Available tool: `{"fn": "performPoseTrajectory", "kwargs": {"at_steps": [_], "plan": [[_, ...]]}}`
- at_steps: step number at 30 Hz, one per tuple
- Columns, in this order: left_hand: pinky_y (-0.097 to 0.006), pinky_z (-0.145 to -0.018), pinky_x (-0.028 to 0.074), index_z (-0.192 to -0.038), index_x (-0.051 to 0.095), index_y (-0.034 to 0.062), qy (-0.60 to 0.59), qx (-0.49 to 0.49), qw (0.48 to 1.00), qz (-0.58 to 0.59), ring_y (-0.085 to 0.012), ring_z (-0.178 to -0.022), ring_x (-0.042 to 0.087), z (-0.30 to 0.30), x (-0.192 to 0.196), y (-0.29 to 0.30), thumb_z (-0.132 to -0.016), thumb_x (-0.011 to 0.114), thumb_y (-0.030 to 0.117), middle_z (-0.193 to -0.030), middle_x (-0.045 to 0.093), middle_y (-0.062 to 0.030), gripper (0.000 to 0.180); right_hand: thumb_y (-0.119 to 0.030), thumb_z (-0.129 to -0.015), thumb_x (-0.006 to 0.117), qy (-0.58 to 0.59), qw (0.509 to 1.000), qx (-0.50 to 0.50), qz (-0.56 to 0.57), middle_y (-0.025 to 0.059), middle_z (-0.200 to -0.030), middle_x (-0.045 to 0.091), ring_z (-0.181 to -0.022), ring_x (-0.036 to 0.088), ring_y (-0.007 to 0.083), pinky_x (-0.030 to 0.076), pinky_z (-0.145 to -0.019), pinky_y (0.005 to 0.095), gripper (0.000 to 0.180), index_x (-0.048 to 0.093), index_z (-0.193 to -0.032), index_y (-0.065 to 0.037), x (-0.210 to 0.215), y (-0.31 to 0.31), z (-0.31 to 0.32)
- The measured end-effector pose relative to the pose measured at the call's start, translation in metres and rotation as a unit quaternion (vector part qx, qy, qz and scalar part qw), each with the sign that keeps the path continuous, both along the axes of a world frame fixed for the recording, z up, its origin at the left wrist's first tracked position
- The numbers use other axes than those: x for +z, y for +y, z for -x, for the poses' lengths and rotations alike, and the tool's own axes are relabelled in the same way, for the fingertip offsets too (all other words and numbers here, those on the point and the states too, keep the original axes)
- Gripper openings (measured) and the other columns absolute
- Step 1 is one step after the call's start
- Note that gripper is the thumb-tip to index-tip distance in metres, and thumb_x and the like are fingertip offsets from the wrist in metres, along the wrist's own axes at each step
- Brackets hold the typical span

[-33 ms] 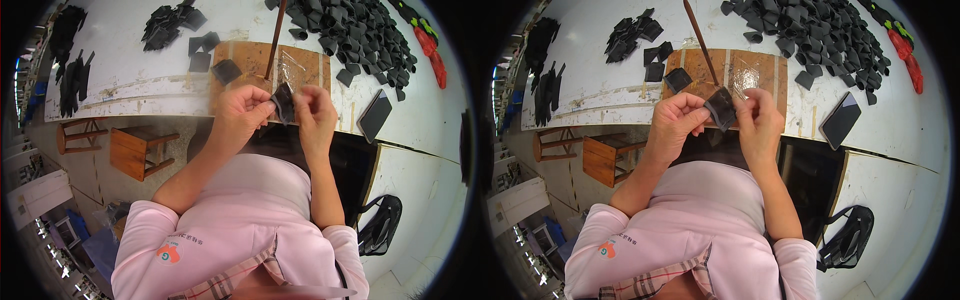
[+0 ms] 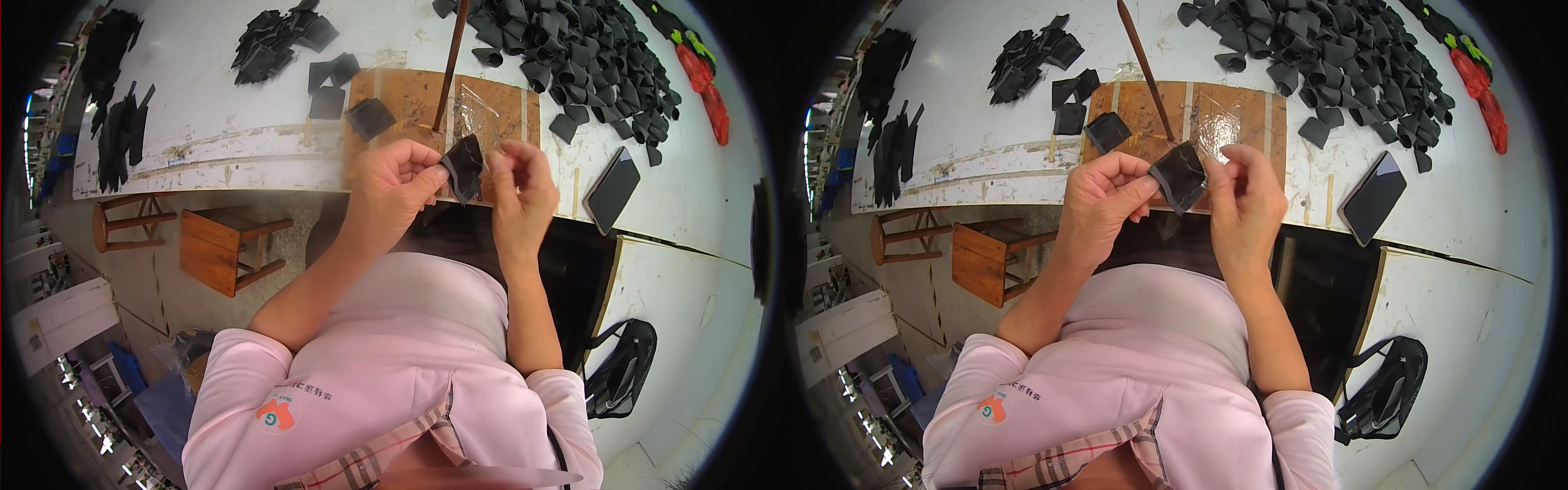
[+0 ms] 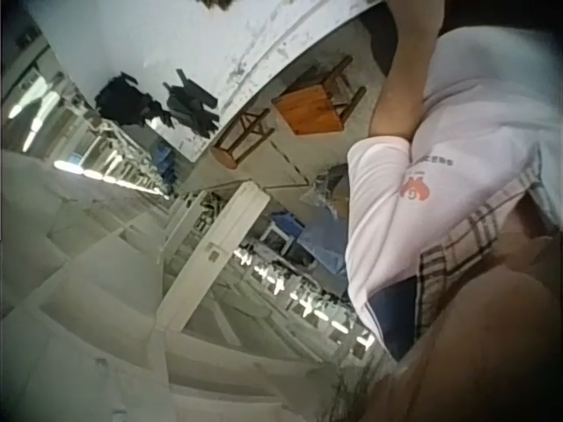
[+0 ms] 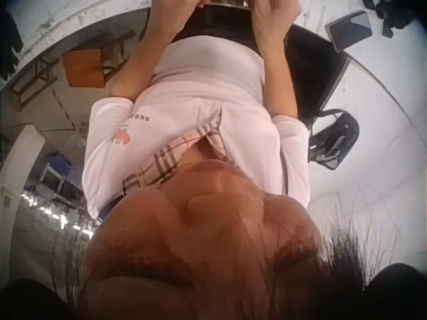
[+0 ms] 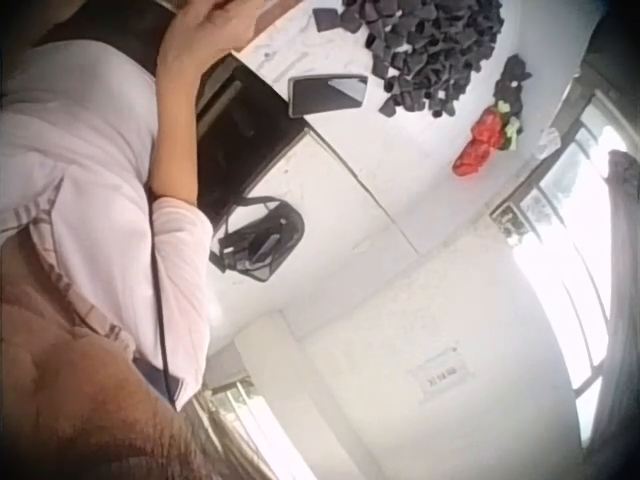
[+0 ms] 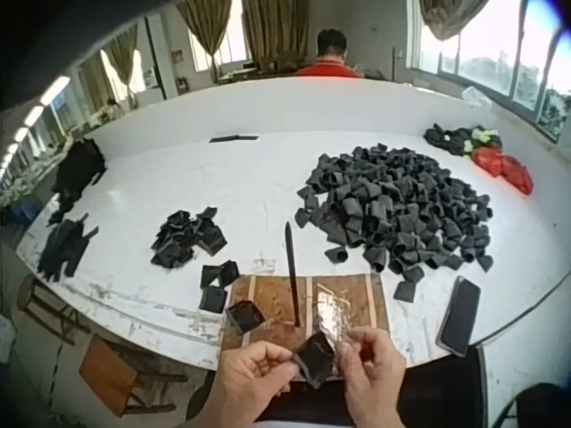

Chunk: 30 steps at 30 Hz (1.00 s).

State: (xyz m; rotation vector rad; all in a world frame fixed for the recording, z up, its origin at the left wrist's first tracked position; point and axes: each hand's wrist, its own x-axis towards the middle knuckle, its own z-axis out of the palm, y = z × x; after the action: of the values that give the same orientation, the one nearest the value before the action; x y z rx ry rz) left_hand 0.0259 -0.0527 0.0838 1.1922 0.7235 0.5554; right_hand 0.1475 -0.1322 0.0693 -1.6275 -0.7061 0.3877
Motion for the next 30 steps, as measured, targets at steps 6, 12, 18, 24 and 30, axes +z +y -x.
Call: {"fn": "performPoseTrajectory", "kwargs": {"at_steps": [6,12,18,24,30], "plan": [[-0.020,-0.049,0.043,-0.080,0.056,-0.0019,-0.007,0.041,0.993,-0.112,-0.0054,-0.056,0.053,-0.010,0.003,-0.010,-0.078,0.057,0.001,-0.067,0.058,-0.0024,0.004,-0.002,-0.071,0.064,-0.133,0.979,0.152,-0.039,0.0070,-0.075,0.054,-0.064,0.055,0.0155,0.043,-0.052,0.0247,0.014,0.059,-0.084,-0.001,0.010,0.002,0.003],[-0.019,-0.044,0.042,-0.078,0.056,-0.0019,0.106,0.163,0.843,-0.502,-0.0038,-0.053,0.052,-0.013,-0.008,-0.011,-0.077,0.056,-0.002,-0.063,0.057,-0.0016,0.002,-0.001,-0.069,0.061,-0.353,0.930,0.104,-0.007,0.0094,-0.071,0.051,-0.060,0.053,0.0237,0.043,-0.050,0.0318,0.012,0.057,-0.079,-0.002,0.004,0.012,0.013],[-0.014,-0.037,0.025,-0.094,0.052,-0.0027,-0.229,0.009,0.934,0.273,-0.0006,-0.044,0.036,-0.004,0.004,0.009,-0.075,0.053,-0.004,-0.077,0.055,-0.0050,0.019,-0.002,-0.070,0.060,-0.163,0.984,0.066,-0.010,0.0036,-0.063,0.049,-0.049,0.045,0.0120,0.035,-0.042,0.0235,0.004,0.057,-0.073,-0.002,0.004,0.013,0.008],[-0.014,-0.040,0.027,-0.088,0.053,-0.0021,-0.035,0.091,0.986,-0.137,0.0016,-0.046,0.035,-0.011,0.021,-0.003,-0.076,0.050,-0.005,-0.069,0.054,-0.0006,0.013,-0.006,-0.077,0.059,0.499,0.822,0.240,-0.135,-0.0016,-0.067,0.051,-0.051,0.039,0.0043,0.029,-0.043,0.0166,0.006,0.058,-0.078,0.000,0.017,0.014,-0.005],[-0.017,-0.040,0.035,-0.088,0.054,-0.0017,-0.086,0.137,0.986,-0.046,-0.0052,-0.040,0.043,-0.020,0.028,0.012,-0.078,0.047,-0.005,-0.070,0.055,-0.0061,0.013,-0.025,-0.084,0.055,0.394,0.877,0.273,-0.034,-0.0050,-0.061,0.043,-0.050,0.033,0.0029,0.026,-0.043,0.0167,0.022,0.053,-0.073,-0.007,0.045,0.027,-0.009]]}}
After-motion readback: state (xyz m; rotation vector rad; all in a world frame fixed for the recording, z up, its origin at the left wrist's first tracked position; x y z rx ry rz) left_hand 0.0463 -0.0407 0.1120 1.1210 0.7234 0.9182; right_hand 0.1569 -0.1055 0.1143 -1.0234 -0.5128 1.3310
